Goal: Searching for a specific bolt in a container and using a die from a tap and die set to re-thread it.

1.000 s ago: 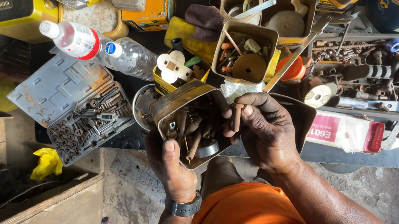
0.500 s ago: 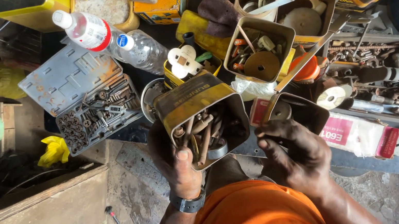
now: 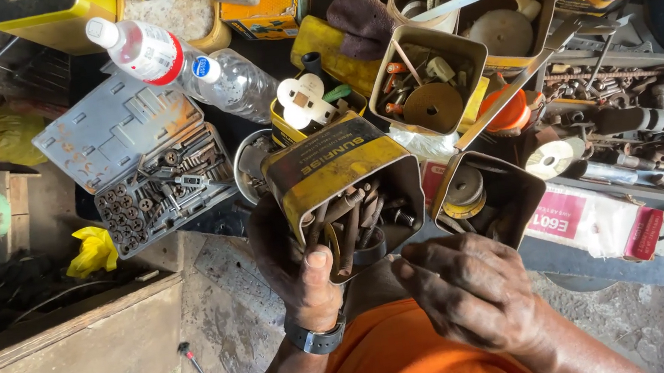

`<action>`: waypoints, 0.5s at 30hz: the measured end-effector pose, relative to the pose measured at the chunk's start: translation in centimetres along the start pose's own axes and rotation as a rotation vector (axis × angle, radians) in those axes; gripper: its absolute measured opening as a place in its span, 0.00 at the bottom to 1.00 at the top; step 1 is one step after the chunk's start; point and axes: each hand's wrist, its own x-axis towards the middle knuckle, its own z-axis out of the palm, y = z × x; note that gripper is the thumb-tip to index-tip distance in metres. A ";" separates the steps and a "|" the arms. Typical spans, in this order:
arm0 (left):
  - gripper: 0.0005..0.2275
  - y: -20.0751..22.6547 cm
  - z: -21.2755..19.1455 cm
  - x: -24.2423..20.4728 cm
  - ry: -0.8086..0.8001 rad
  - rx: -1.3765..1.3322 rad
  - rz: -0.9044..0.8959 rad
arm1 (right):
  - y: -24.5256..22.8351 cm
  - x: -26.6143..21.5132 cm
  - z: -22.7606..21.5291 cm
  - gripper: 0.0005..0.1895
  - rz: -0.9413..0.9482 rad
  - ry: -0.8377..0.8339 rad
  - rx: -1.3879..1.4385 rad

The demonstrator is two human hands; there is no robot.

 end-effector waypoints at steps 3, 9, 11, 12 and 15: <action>0.31 0.2 -0.1 0.6 -0.013 0.227 0.091 | 0.7 -0.7 0.2 0.11 0.125 -0.133 -0.094; 0.27 0.4 0.1 0.2 0.004 0.142 -0.012 | 1.0 -1.2 0.5 0.12 0.341 0.002 0.091; 0.25 -0.4 -0.6 0.4 -0.030 0.078 0.022 | 2.3 -2.2 0.5 0.10 0.511 0.044 0.109; 0.24 -0.9 -0.9 0.5 -0.066 0.015 0.055 | 2.9 -2.7 0.4 0.09 0.683 0.085 0.128; 0.21 0.4 -0.2 0.7 -0.092 -0.038 0.005 | 4.1 -2.4 0.6 0.25 1.015 0.053 0.424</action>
